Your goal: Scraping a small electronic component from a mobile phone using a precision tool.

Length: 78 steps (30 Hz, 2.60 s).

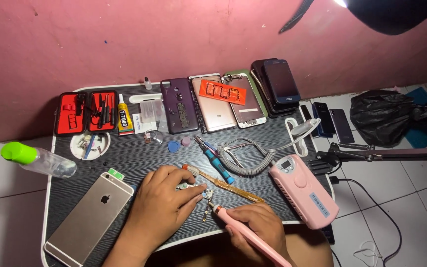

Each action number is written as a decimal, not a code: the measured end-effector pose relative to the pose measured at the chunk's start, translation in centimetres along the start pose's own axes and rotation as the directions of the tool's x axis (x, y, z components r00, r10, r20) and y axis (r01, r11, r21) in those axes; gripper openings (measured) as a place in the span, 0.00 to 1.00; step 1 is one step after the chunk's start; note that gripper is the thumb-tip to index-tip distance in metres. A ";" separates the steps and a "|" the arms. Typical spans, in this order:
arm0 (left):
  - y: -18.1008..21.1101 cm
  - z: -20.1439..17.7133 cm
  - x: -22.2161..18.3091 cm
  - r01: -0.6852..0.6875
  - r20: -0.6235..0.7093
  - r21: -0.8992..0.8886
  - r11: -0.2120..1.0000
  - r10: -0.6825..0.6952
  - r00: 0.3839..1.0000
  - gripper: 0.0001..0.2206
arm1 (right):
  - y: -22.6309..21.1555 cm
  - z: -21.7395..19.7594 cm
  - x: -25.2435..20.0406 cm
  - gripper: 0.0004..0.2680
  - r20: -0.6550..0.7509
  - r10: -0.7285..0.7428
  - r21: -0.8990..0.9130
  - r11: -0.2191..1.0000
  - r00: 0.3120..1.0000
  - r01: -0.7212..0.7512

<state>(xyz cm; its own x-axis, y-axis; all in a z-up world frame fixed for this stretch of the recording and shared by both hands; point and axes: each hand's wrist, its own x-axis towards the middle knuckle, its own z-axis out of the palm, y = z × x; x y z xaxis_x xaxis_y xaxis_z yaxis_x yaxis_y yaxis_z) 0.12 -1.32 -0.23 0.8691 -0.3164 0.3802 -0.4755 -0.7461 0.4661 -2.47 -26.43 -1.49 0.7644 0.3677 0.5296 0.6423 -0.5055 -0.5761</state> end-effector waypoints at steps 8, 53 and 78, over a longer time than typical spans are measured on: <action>0.4 -0.1 0.1 0.032 -0.004 0.004 0.999 -0.032 0.999 0.10 | -0.8 -0.4 0.3 0.07 0.028 -0.009 -0.016 1.000 1.000 0.009; 0.4 -0.2 0.1 0.061 0.004 -0.001 0.998 -0.061 0.998 0.07 | -1.7 -0.6 0.5 0.06 0.060 0.016 0.022 1.000 0.998 -0.017; 0.4 -0.1 0.1 0.074 0.009 -0.016 0.997 -0.074 0.997 0.07 | -1.7 -0.8 0.4 0.07 0.079 0.033 0.014 0.999 0.996 -0.034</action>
<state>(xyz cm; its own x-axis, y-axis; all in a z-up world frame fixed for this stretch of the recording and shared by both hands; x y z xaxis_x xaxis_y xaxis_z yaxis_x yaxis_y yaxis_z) 0.01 -1.64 0.08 0.9030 -0.2653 0.3378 -0.4119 -0.7579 0.5059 -3.26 -26.02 0.16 0.7870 0.4112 0.4598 0.6167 -0.5070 -0.6021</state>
